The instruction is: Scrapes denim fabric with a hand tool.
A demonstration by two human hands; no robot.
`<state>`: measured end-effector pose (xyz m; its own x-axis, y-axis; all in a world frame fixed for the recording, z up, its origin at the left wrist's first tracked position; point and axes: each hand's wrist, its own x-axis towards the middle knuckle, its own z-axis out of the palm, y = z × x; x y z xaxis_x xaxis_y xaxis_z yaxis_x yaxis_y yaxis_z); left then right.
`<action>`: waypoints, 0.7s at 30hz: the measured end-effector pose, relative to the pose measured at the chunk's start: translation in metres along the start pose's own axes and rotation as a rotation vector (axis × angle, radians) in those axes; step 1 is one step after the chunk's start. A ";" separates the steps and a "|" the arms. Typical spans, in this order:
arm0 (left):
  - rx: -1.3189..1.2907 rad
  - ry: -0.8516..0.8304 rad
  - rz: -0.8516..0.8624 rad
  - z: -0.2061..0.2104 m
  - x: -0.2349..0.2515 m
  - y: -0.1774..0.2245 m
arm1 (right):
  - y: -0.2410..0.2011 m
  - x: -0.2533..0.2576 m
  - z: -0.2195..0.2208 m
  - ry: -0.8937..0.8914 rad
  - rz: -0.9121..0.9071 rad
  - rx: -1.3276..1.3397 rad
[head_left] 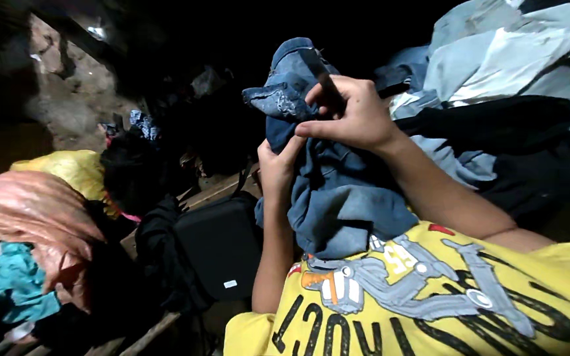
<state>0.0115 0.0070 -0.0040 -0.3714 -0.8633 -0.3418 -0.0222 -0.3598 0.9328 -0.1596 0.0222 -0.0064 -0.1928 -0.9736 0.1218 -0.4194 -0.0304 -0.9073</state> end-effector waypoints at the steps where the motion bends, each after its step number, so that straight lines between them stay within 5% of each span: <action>1: 0.008 -0.003 -0.005 0.001 0.000 0.001 | 0.000 -0.001 0.001 0.002 -0.004 -0.011; 7: 0.073 -0.091 0.002 -0.005 0.005 0.021 | -0.004 0.000 -0.011 0.015 0.077 0.198; 11: 0.094 -0.261 -0.022 -0.026 0.020 0.043 | -0.011 -0.003 -0.028 0.063 -0.199 -0.008; 15: 0.101 -0.239 -0.040 -0.003 0.020 0.064 | -0.023 -0.007 -0.033 0.131 -0.303 -0.046; 21: 0.042 0.081 0.016 0.021 0.013 0.021 | -0.002 -0.018 0.000 0.150 0.378 0.517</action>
<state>-0.0126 -0.0041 0.0135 -0.2957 -0.8953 -0.3331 -0.0560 -0.3319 0.9417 -0.1551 0.0397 -0.0067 -0.3807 -0.8975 -0.2225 0.1745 0.1665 -0.9705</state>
